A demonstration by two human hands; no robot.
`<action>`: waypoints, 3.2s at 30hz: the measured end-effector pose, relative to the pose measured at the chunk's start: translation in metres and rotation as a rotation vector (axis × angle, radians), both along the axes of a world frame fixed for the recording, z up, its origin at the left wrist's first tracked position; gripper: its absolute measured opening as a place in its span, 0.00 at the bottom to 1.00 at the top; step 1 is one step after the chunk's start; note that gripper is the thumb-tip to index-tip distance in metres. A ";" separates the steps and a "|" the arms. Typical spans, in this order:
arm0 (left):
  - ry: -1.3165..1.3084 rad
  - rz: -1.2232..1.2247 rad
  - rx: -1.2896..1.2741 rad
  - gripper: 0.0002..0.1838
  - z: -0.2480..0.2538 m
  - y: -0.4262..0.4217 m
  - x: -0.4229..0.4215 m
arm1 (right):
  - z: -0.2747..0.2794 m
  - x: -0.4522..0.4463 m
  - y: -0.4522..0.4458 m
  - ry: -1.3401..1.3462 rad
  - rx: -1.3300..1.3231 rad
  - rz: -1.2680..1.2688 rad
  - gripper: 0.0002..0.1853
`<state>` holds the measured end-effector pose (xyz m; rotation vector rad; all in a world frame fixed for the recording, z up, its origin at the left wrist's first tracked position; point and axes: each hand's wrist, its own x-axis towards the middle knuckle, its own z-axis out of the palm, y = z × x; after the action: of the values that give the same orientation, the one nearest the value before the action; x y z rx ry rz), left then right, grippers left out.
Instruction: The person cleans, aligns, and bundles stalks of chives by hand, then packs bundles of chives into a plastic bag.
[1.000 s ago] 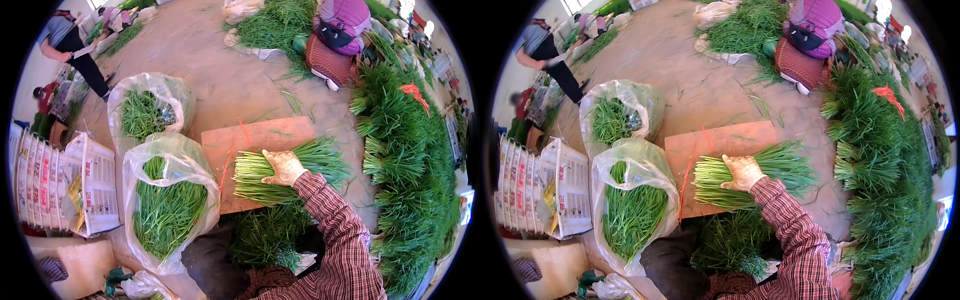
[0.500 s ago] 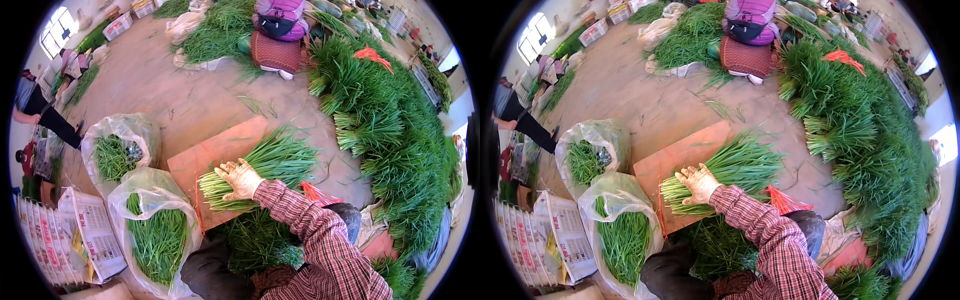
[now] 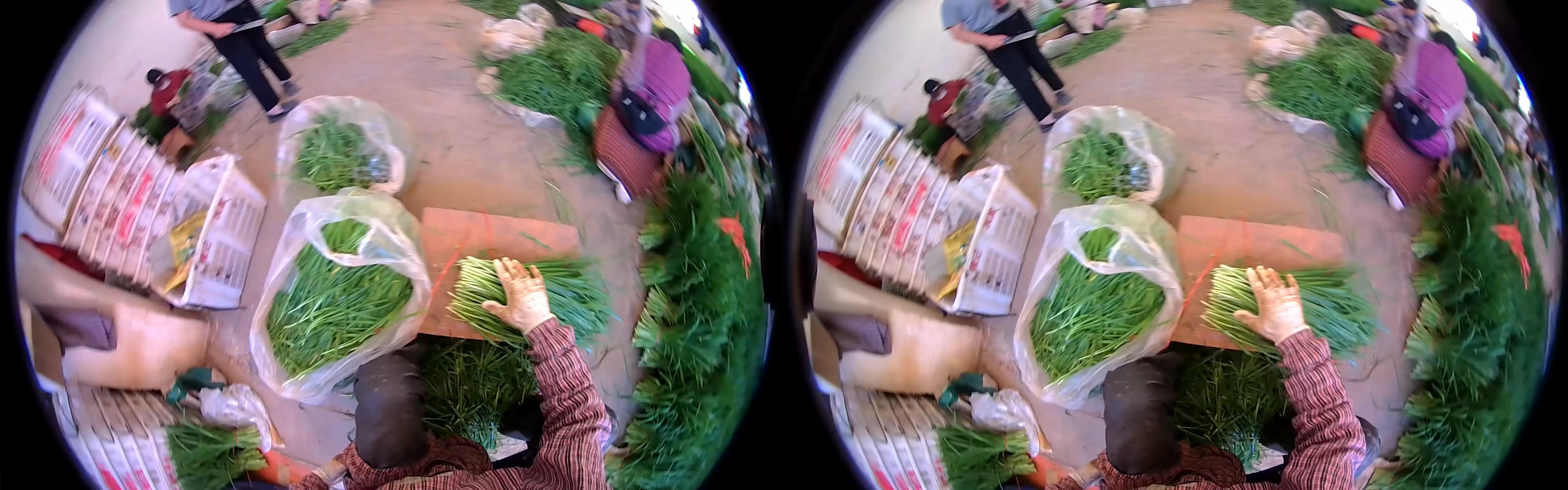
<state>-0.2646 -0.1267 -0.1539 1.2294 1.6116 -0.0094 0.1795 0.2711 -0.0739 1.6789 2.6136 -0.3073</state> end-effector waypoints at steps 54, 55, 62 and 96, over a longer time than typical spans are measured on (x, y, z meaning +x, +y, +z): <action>0.459 0.021 0.403 0.49 0.043 0.538 -0.073 | 0.021 -0.222 0.197 0.391 0.219 0.217 0.40; 0.460 -0.020 0.370 0.49 0.047 0.540 -0.071 | 0.020 -0.222 0.198 0.385 0.211 0.203 0.39; 0.385 0.068 0.358 0.56 0.047 0.542 -0.057 | 0.014 -0.239 0.200 0.388 0.164 0.202 0.37; 0.662 -0.005 0.594 0.61 0.049 0.483 0.041 | 0.008 -0.197 0.192 0.444 0.371 0.080 0.38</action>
<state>-0.2235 0.3565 -0.1049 1.8097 2.2826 0.0704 -0.0175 0.4631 -0.0661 1.7674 3.2252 -0.2246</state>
